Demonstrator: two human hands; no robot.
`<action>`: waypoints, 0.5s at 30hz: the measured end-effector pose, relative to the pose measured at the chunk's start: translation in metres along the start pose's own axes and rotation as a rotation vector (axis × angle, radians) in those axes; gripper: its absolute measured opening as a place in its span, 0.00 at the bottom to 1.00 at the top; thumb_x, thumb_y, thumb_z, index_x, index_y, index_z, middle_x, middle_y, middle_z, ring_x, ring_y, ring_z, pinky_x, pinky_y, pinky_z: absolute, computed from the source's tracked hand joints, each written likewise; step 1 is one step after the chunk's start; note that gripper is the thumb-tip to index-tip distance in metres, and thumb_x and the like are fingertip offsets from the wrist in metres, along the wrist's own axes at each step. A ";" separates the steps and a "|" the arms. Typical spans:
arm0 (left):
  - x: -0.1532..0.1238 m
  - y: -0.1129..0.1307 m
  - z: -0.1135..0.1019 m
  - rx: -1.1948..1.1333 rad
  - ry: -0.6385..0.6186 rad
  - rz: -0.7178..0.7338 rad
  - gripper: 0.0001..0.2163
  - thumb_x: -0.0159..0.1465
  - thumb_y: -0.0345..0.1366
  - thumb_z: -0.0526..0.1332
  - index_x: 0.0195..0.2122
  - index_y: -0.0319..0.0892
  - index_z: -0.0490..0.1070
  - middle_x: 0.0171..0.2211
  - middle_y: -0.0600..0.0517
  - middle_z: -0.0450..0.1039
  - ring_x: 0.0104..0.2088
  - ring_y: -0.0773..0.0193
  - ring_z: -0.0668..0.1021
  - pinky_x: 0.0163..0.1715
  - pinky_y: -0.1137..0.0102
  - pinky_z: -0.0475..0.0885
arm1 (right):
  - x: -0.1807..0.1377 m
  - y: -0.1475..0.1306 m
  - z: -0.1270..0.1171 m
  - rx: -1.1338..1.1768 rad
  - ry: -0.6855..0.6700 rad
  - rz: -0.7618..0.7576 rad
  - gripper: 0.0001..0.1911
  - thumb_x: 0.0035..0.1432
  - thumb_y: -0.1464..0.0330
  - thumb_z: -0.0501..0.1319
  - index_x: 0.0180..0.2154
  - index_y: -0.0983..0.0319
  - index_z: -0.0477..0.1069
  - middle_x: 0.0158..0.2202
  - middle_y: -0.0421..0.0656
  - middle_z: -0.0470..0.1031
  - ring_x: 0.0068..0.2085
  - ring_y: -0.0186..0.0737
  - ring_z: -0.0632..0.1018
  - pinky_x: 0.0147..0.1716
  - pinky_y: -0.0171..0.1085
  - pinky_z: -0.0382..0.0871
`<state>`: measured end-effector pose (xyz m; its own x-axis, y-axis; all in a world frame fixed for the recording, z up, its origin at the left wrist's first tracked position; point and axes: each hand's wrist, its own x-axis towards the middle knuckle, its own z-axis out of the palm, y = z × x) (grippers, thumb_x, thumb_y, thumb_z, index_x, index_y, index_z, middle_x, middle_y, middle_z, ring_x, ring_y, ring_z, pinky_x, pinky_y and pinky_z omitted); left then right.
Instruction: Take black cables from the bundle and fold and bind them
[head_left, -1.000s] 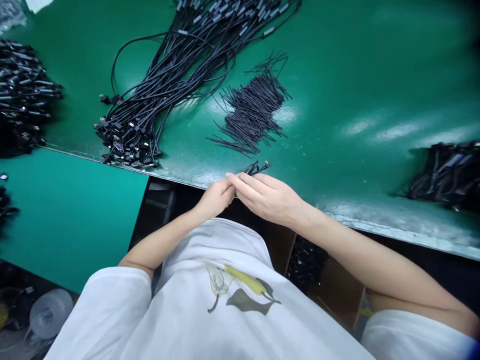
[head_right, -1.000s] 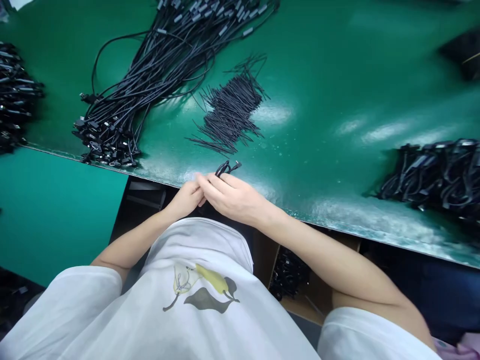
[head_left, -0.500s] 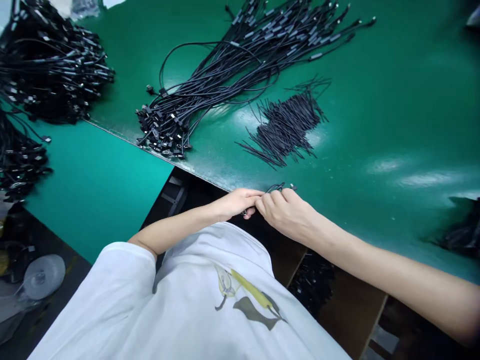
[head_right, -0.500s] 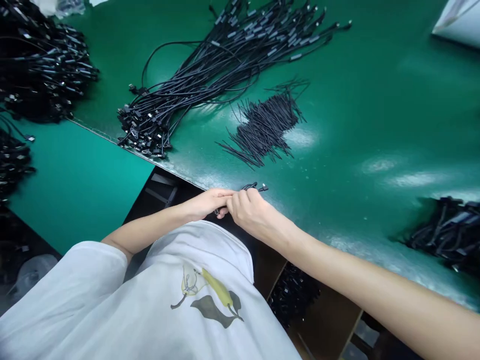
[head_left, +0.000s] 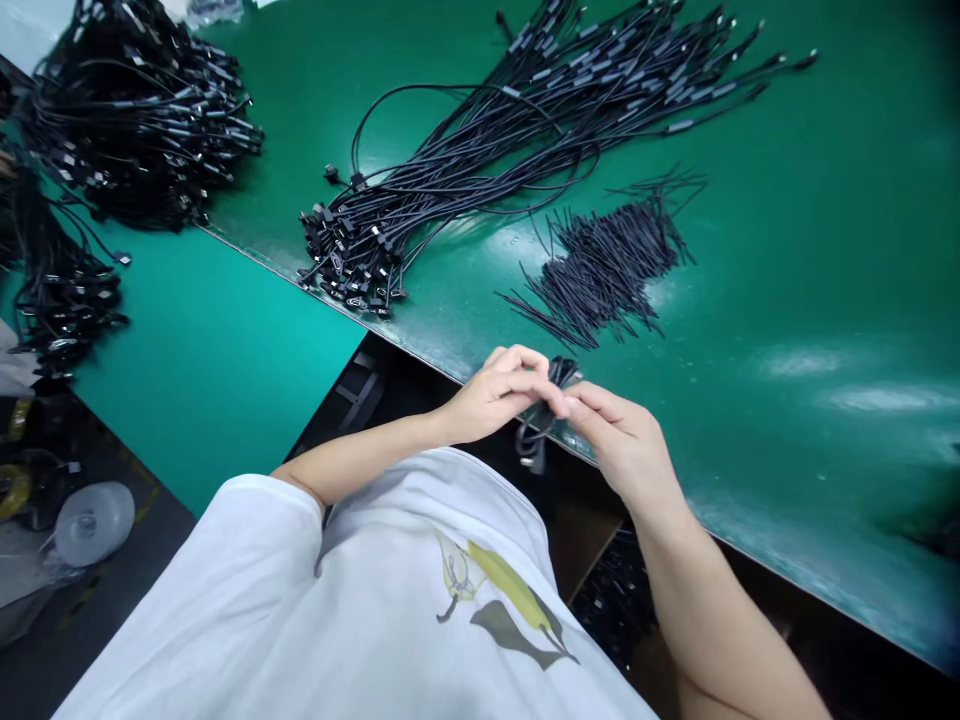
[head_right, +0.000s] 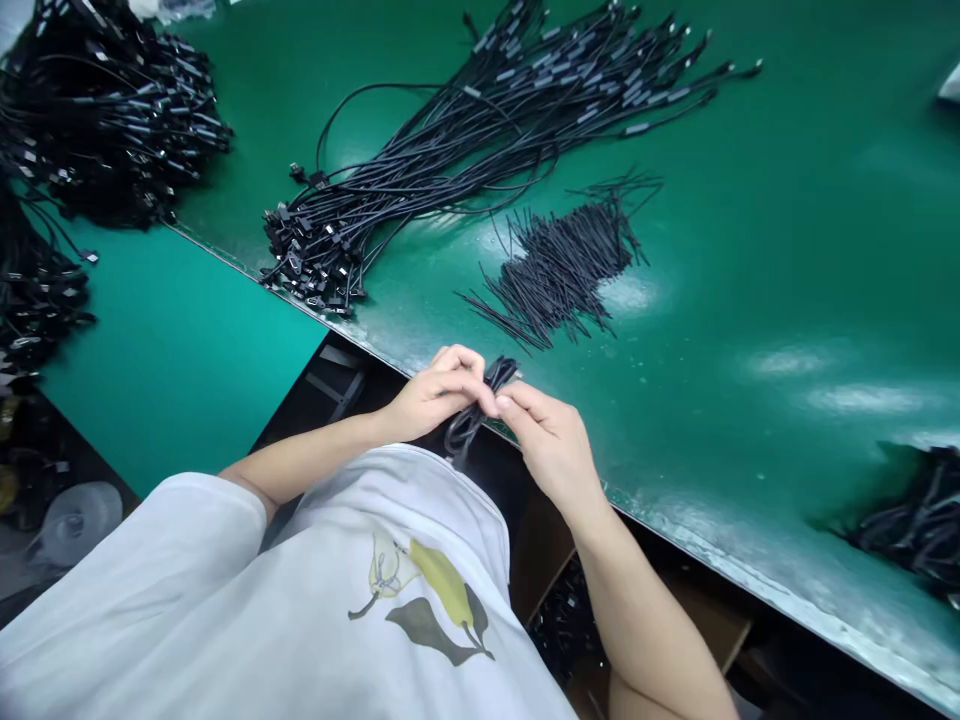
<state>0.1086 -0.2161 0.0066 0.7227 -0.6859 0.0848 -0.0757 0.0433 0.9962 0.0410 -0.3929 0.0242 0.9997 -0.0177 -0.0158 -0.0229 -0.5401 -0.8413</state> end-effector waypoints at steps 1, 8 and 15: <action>-0.003 0.002 -0.002 0.100 -0.082 0.039 0.13 0.65 0.30 0.57 0.30 0.46 0.81 0.37 0.49 0.67 0.43 0.60 0.69 0.56 0.62 0.60 | -0.001 0.002 -0.001 -0.029 0.012 0.001 0.17 0.66 0.59 0.55 0.27 0.60 0.68 0.20 0.37 0.64 0.23 0.35 0.66 0.23 0.35 0.56; 0.002 -0.013 -0.002 0.019 -0.116 -0.145 0.10 0.60 0.30 0.58 0.33 0.43 0.81 0.37 0.48 0.67 0.43 0.60 0.71 0.50 0.65 0.66 | -0.008 -0.009 0.005 -0.304 0.103 -0.354 0.14 0.67 0.67 0.53 0.28 0.60 0.68 0.25 0.41 0.71 0.27 0.38 0.71 0.29 0.37 0.62; 0.001 0.024 -0.015 -0.134 -0.205 -0.112 0.10 0.62 0.35 0.59 0.35 0.43 0.81 0.39 0.47 0.69 0.38 0.63 0.72 0.42 0.68 0.69 | 0.003 0.005 0.006 -0.175 -0.020 -0.148 0.15 0.66 0.64 0.53 0.28 0.60 0.67 0.24 0.39 0.70 0.27 0.37 0.71 0.28 0.35 0.61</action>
<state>0.1184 -0.2049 0.0308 0.5664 -0.8239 -0.0183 0.0984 0.0456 0.9941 0.0436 -0.3906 0.0166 0.9921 0.0885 0.0885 0.1251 -0.6733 -0.7287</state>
